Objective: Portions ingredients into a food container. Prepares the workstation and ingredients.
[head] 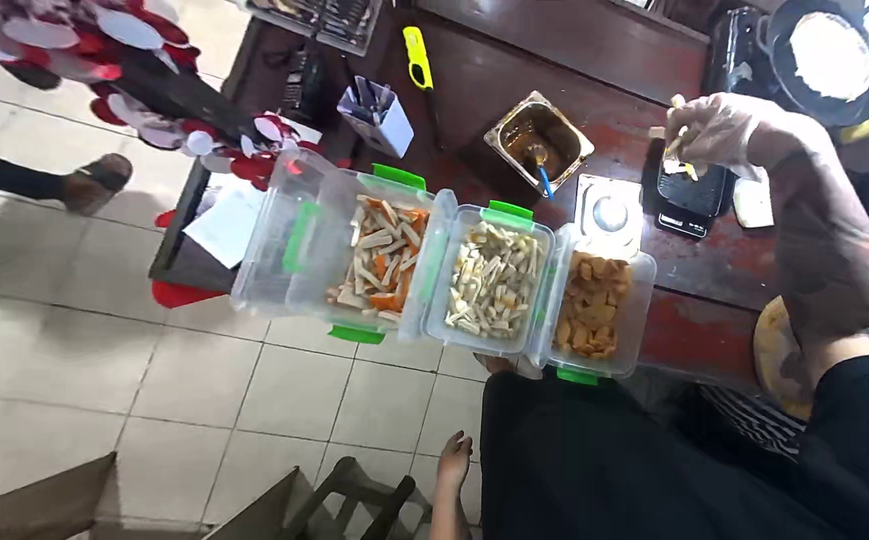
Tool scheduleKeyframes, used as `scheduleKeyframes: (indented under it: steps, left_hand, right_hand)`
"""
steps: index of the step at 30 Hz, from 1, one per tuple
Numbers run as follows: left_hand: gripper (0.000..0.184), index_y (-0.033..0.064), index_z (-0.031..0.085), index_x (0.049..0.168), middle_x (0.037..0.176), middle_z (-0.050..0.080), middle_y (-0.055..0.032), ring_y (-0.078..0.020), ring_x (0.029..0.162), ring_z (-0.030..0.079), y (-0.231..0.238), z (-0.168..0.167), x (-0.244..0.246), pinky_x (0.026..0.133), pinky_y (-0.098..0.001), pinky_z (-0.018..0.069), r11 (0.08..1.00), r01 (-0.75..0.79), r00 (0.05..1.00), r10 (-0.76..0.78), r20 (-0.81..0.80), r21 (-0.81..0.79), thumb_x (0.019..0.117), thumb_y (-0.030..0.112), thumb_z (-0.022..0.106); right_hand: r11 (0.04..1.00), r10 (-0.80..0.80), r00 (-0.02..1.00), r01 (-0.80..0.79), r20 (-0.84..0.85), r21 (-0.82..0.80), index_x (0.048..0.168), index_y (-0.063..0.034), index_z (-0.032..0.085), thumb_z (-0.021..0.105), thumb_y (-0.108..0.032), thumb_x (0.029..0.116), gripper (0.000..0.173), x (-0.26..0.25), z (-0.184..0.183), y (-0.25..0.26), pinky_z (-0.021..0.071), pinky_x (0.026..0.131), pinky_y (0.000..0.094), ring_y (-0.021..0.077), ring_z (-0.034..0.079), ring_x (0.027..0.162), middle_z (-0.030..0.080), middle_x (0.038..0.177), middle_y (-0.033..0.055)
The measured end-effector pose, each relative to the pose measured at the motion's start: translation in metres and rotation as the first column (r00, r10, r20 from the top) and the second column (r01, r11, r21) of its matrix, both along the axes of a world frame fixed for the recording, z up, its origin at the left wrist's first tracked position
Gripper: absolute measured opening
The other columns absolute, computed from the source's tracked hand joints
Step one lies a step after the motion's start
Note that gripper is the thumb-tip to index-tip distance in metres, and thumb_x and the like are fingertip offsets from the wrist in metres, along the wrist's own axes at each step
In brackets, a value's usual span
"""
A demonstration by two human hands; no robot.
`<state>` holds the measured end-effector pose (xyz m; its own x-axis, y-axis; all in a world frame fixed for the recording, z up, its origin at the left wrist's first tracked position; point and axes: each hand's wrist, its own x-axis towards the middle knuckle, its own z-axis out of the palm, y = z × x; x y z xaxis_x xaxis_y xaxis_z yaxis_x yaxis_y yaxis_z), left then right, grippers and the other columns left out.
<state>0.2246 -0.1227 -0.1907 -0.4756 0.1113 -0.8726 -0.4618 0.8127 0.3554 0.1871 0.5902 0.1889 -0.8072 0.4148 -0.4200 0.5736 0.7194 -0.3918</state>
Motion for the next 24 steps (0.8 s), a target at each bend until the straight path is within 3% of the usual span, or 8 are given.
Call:
scheduleKeyframes:
  steps: [1, 5, 8, 11, 15, 17, 21, 24]
  left_hand:
    - [0.049, 0.0031, 0.049, 0.147, 0.125, 0.067, -0.0229, -0.0341, 0.107, 0.069, 0.003, 0.001, 0.005, 0.096, -0.0536, 0.0544, 1.0, 0.005, 1.0, -0.005, 0.001, -0.011, 0.1047, 0.027, 0.056]
    - [0.047, 0.0045, 0.05, 0.146, 0.124, 0.067, -0.0216, -0.0328, 0.107, 0.069, 0.016, 0.006, 0.019, 0.096, -0.053, 0.0546, 1.0, 0.014, 1.0, -0.014, -0.003, -0.028, 0.1048, 0.027, 0.056]
    - [0.046, 0.0057, 0.051, 0.146, 0.123, 0.068, -0.0207, -0.0317, 0.106, 0.069, 0.024, 0.008, 0.026, 0.095, -0.052, 0.0547, 1.0, -0.006, 1.0, 0.006, -0.01, -0.029, 0.1051, 0.026, 0.056]
    - [0.046, 0.0054, 0.05, 0.146, 0.123, 0.068, -0.021, -0.0312, 0.105, 0.07, 0.028, 0.01, 0.032, 0.094, -0.0513, 0.0548, 1.0, -0.019, 1.0, 0.019, -0.009, -0.021, 0.1053, 0.025, 0.056]
    - [0.045, 0.0055, 0.05, 0.146, 0.121, 0.068, -0.0207, -0.0305, 0.103, 0.07, 0.028, 0.008, 0.036, 0.093, -0.0503, 0.0551, 1.0, -0.011, 1.0, 0.011, -0.005, -0.029, 0.1056, 0.024, 0.055]
    - [0.046, 0.0051, 0.05, 0.147, 0.123, 0.068, -0.0211, -0.0313, 0.104, 0.069, 0.03, 0.008, 0.035, 0.094, -0.0508, 0.0546, 0.999, -0.01, 1.0, 0.01, 0.006, -0.032, 0.1057, 0.024, 0.056]
    - [0.046, 0.0056, 0.051, 0.146, 0.123, 0.068, -0.0204, -0.0311, 0.107, 0.069, 0.029, 0.008, 0.027, 0.096, -0.051, 0.0547, 1.0, 0.005, 1.0, -0.005, 0.002, -0.024, 0.105, 0.027, 0.057]
    - [0.048, 0.0069, 0.052, 0.146, 0.127, 0.067, -0.0195, -0.0306, 0.11, 0.069, 0.028, 0.01, 0.016, 0.098, -0.0507, 0.0541, 1.0, -0.006, 1.0, 0.006, 0.004, -0.015, 0.1043, 0.03, 0.057]
  right_hand:
    - [0.999, -0.019, 0.998, 0.016, 0.062, 0.051, 0.115, -0.0103, 0.069, 0.072, -0.009, 0.0925, 0.023, 0.009, -0.017, 0.022, 0.0567, 0.081, 0.0585, 0.0322, 0.07, 0.091, 0.072, 0.104, 0.0161]
    - [0.982, -0.131, 0.962, 0.093, 0.24, 0.167, 0.121, -0.0144, 0.071, 0.072, -0.016, 0.093, 0.028, 0.036, -0.098, 0.072, 0.0493, 0.093, 0.0695, 0.0416, 0.066, 0.11, 0.07, 0.117, 0.02]
    - [0.977, -0.182, 0.964, 0.155, 0.193, 0.148, 0.124, -0.0174, 0.073, 0.077, -0.016, 0.0904, 0.034, 0.049, -0.128, 0.076, 0.047, 0.1, 0.0679, 0.0408, 0.063, 0.119, 0.069, 0.126, 0.0181]
    - [0.986, -0.138, 0.981, 0.122, 0.14, 0.116, 0.13, -0.0261, 0.072, 0.08, -0.015, 0.0852, 0.047, 0.06, -0.141, 0.091, 0.0425, 0.108, 0.0669, 0.0352, 0.056, 0.132, 0.064, 0.14, 0.0094]
    - [0.977, -0.193, 0.968, 0.175, 0.157, 0.121, 0.127, -0.0317, 0.073, 0.069, -0.017, 0.0945, 0.036, 0.066, -0.115, 0.108, 0.0449, 0.103, 0.0682, 0.0346, 0.062, 0.124, 0.07, 0.13, 0.0095]
    - [0.973, -0.21, 0.974, 0.2, 0.083, 0.116, 0.13, -0.0277, 0.072, 0.062, -0.018, 0.0993, 0.034, 0.067, -0.092, 0.108, 0.047, 0.102, 0.0657, 0.0354, 0.066, 0.118, 0.071, 0.124, 0.0132]
    - [0.973, -0.21, 0.95, 0.227, -0.231, 0.047, 0.125, -0.0229, 0.072, 0.065, -0.027, 0.0986, 0.028, 0.046, -0.055, 0.077, 0.0557, 0.097, 0.0472, 0.0177, 0.071, 0.104, 0.074, 0.113, 0.0034]
    - [0.996, -0.081, 0.918, 0.057, -0.387, -0.072, 0.123, -0.0197, 0.072, 0.07, -0.027, 0.0971, 0.027, -0.002, -0.031, 0.004, 0.058, 0.096, 0.0382, 0.0107, 0.071, 0.103, 0.074, 0.115, 0.0013]
